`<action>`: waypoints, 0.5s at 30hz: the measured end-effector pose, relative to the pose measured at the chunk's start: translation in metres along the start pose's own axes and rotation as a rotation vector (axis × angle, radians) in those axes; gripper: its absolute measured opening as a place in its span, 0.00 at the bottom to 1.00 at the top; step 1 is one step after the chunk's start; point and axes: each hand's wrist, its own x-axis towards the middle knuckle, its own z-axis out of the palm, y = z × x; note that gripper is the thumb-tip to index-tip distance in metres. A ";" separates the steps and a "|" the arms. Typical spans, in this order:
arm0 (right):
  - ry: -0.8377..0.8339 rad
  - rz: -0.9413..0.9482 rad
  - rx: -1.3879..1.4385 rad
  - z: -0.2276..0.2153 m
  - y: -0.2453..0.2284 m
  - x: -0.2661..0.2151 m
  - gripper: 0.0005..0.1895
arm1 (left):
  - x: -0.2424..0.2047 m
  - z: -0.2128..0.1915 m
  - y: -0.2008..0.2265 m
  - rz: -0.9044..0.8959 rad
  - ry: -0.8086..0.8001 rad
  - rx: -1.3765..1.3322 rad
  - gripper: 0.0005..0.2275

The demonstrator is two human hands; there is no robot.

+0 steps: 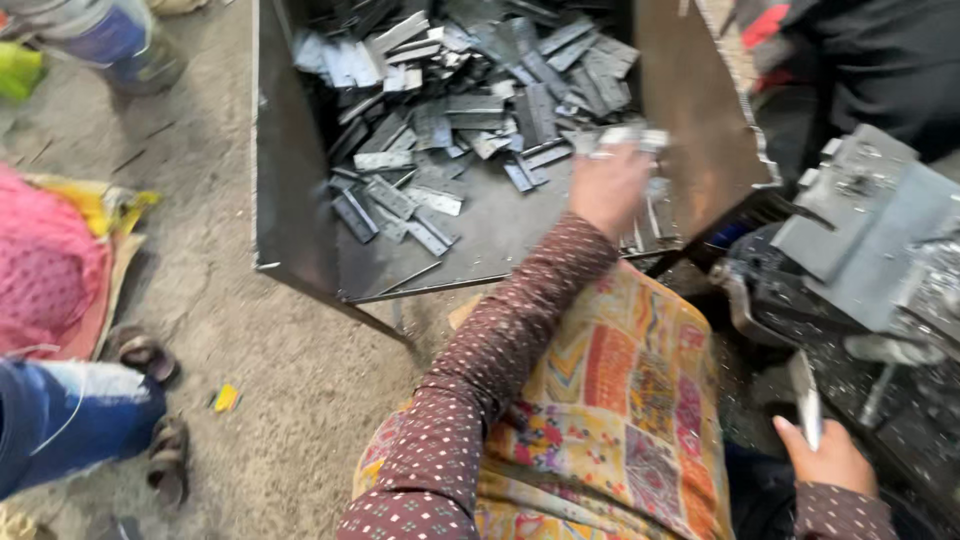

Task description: The person repeatedly picks up metal hinge blanks from a metal bin, places them into a press machine, and operates the lever to process them. The finished pieces are collected in a bucket below the machine.

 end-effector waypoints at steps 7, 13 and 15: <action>-0.027 -0.037 -0.046 0.007 0.014 0.012 0.30 | -0.058 -0.012 -0.243 -0.185 -0.357 0.394 0.20; -0.121 0.101 0.046 0.006 0.015 0.017 0.30 | -0.073 -0.007 -0.300 0.149 -0.667 0.507 0.21; -0.114 0.087 0.043 0.004 0.018 0.013 0.30 | -0.067 -0.005 -0.298 0.203 -0.702 0.544 0.19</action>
